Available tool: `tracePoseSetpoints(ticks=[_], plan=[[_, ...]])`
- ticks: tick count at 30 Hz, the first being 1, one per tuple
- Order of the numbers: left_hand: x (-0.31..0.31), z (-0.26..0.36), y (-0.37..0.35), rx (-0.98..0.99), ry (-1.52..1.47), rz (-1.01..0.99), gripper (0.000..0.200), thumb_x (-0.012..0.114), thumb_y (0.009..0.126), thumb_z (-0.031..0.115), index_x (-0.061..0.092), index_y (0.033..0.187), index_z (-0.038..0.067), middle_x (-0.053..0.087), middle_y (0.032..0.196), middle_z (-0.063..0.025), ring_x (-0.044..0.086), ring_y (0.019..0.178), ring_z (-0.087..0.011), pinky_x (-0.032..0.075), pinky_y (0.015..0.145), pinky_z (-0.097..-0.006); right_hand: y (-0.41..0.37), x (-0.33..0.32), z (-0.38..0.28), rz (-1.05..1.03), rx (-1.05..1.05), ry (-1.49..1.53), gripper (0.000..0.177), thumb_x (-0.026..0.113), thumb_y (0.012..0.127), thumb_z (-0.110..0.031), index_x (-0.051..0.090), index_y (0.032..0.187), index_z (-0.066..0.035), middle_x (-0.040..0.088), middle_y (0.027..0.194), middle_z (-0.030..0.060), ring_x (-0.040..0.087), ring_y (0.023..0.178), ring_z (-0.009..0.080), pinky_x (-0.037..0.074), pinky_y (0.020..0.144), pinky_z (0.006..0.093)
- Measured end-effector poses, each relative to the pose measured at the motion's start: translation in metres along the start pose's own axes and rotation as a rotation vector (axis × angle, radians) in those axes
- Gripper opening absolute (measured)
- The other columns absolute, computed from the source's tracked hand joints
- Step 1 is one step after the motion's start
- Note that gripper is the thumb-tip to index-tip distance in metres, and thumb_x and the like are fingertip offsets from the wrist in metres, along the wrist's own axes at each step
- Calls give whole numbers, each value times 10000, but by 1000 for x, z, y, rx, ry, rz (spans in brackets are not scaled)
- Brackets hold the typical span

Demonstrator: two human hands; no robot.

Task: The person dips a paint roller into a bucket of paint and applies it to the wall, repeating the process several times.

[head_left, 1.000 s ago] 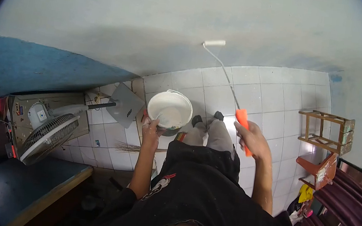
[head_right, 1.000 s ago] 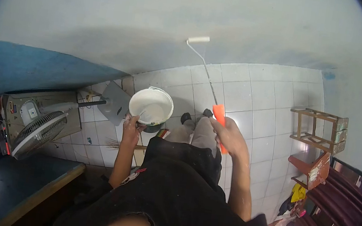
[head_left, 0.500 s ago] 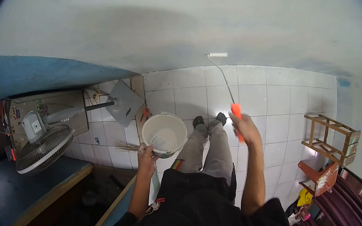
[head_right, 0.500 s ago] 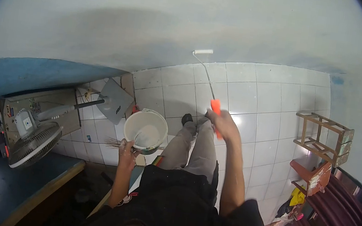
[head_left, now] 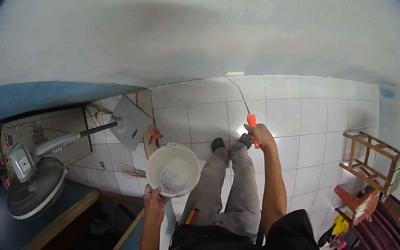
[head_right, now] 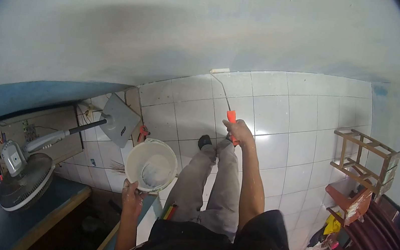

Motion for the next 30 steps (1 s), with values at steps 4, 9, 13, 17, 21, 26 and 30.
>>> tracePoseSetpoints(ticks=[4,9,13,17,21,26,30], plan=[[-7,3,-2,5,-20,6,262,555,880,68,459,1122,43,604,1101,-139,665,920,-229,604,720,-347,-155,-15,-45,43,-91,32,328,663,858,-334,547,823,-29,503,601,11,475,465,108,393,430,286],[1,4,3,13,37,13,251,562,867,65,467,1099,56,604,1067,-118,659,893,-212,602,711,-344,-204,-17,-39,87,55,50,309,655,871,-313,531,886,-30,480,604,0,466,451,94,406,421,259],[4,-6,12,22,28,12,262,562,862,66,466,1105,59,598,1065,-114,653,904,-200,600,709,-336,-33,-5,19,67,-55,-27,337,629,850,-322,538,736,-18,509,577,23,489,481,133,404,474,313],[4,-4,12,19,31,17,295,541,869,73,456,1151,60,577,1131,-127,633,960,-223,587,730,-331,-3,-7,9,68,-43,-13,355,617,833,-313,551,672,-3,518,556,38,497,499,158,409,505,346],[-8,-4,10,6,49,-30,313,536,872,69,451,1173,57,574,1140,-131,632,984,-235,587,751,-350,-181,-21,-26,83,-61,47,350,633,868,-328,583,900,17,548,642,39,512,504,124,438,487,312],[-5,-5,11,7,77,-34,321,543,875,78,456,1183,70,576,1143,-117,631,981,-232,582,751,-345,-170,-21,-26,40,-40,49,300,643,884,-314,535,869,-35,492,598,0,467,441,99,400,419,273],[4,-7,12,40,65,-66,327,552,873,85,465,1188,84,578,1145,-104,625,978,-229,571,762,-348,-36,-21,-7,-15,-36,19,292,620,872,-312,519,797,-48,495,592,7,460,463,101,385,439,272]])
Point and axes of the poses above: each hand's wrist, its own y-axis towards the middle knuckle, its own x-axis out of the palm, z = x × y, the point moved 3 cm from there along y, towards the middle knuckle
